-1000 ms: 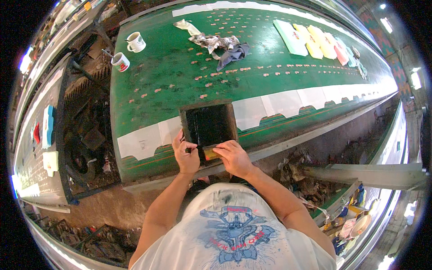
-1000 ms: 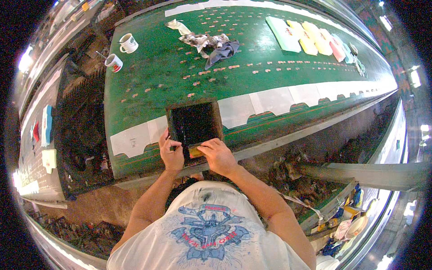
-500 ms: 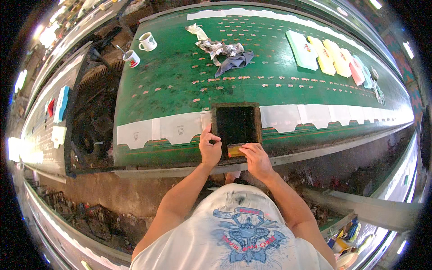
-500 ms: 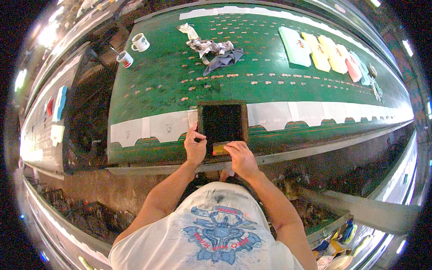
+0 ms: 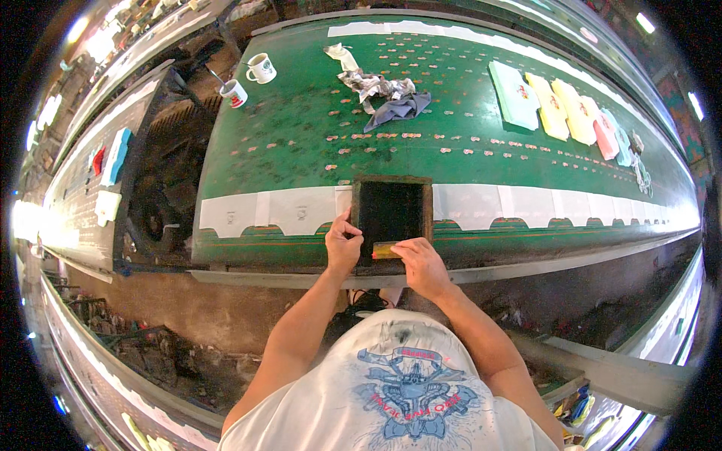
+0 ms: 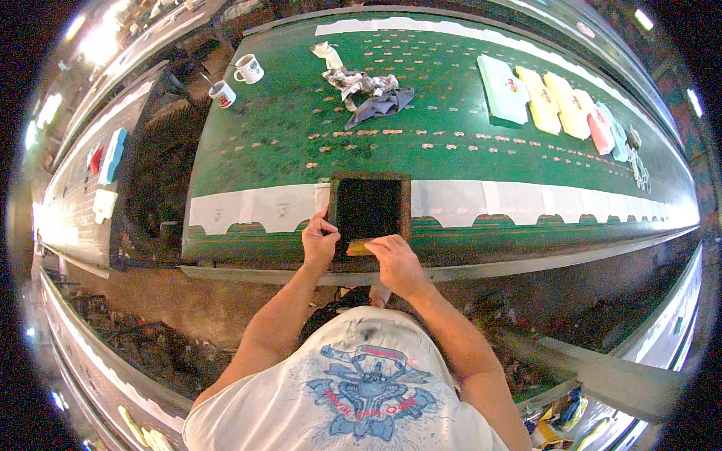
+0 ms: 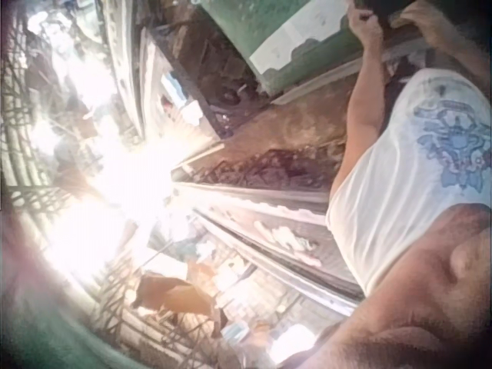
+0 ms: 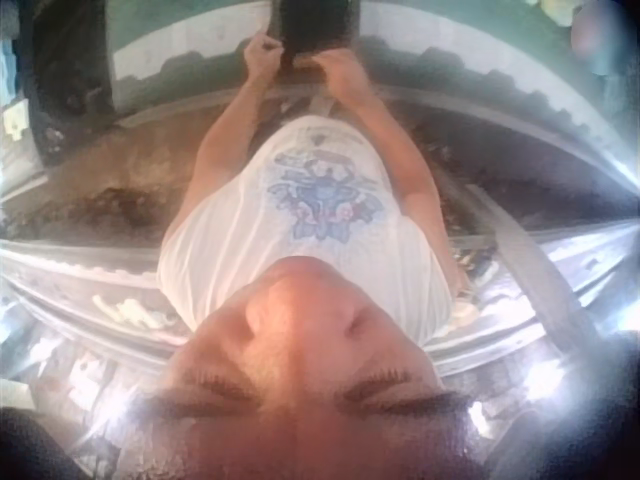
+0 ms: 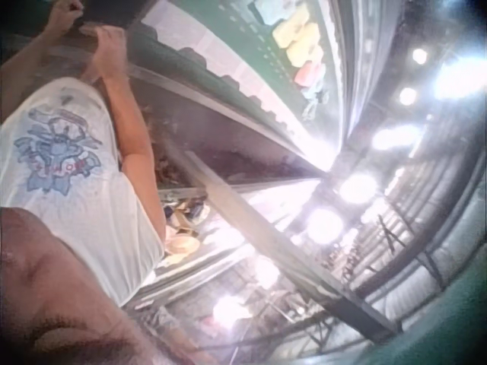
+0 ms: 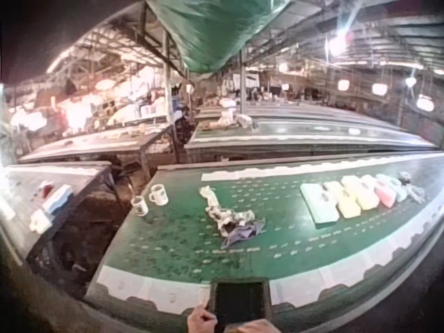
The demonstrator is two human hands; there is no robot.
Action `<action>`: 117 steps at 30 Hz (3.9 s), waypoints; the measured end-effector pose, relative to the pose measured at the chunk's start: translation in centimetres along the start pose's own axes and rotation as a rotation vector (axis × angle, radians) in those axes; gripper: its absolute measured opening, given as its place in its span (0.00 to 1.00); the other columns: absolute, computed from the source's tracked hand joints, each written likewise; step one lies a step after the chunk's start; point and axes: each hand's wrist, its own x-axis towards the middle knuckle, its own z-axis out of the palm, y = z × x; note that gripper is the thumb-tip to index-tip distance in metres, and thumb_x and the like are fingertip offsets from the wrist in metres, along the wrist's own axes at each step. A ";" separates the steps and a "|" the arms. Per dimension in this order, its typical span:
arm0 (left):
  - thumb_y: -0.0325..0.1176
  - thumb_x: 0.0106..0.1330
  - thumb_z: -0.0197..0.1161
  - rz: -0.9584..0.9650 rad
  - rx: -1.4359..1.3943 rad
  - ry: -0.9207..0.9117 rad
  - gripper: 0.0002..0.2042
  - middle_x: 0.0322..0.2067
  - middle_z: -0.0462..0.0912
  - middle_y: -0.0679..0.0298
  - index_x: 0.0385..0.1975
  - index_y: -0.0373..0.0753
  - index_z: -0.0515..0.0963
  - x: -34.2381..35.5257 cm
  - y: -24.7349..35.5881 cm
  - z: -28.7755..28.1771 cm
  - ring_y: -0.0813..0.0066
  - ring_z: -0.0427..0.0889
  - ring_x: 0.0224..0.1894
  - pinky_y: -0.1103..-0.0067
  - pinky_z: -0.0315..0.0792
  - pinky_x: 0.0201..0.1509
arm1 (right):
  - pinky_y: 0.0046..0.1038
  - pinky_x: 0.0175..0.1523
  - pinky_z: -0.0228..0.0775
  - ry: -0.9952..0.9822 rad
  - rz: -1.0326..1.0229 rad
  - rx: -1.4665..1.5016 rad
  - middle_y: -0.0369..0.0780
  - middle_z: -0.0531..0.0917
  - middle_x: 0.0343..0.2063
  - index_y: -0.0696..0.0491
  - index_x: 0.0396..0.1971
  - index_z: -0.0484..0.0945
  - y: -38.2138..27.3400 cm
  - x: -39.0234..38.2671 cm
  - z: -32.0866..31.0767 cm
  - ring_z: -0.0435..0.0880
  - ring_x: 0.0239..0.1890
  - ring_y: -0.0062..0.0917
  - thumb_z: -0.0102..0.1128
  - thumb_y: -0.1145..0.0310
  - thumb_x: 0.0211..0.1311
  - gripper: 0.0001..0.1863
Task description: The person holds a screen printing frame over a long table and repeatedly rubs a squeegee across the screen to apply ink onto fabric items laid out below. The person moves along the table, repeating the same motion over multiple items.
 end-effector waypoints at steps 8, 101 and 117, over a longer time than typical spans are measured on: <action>0.16 0.55 0.70 -0.045 0.040 -0.012 0.06 0.77 0.78 0.42 0.27 0.34 0.81 -0.1 1.3 0.2 0.50 0.79 0.77 0.65 0.70 0.79 | 0.43 0.65 0.79 -0.186 -0.101 -0.156 0.43 0.90 0.53 0.55 0.58 0.89 -0.3 2.1 0.1 0.85 0.57 0.43 0.68 0.78 0.62 0.23; 0.16 0.57 0.70 0.022 0.065 -0.017 0.06 0.77 0.76 0.42 0.29 0.37 0.84 -4.8 3.8 25.5 0.47 0.74 0.79 0.62 0.67 0.81 | 0.49 0.64 0.78 -0.291 0.005 -0.132 0.47 0.89 0.46 0.55 0.52 0.90 22.1 1.3 -18.1 0.85 0.55 0.49 0.67 0.79 0.66 0.16; 0.18 0.59 0.70 0.059 0.077 -0.010 0.08 0.76 0.77 0.42 0.35 0.37 0.86 -4.9 4.0 25.3 0.45 0.76 0.77 0.59 0.68 0.80 | 0.45 0.65 0.79 -0.147 -0.002 -0.247 0.43 0.88 0.50 0.53 0.60 0.90 16.8 -5.2 -15.8 0.84 0.56 0.44 0.59 0.81 0.63 0.26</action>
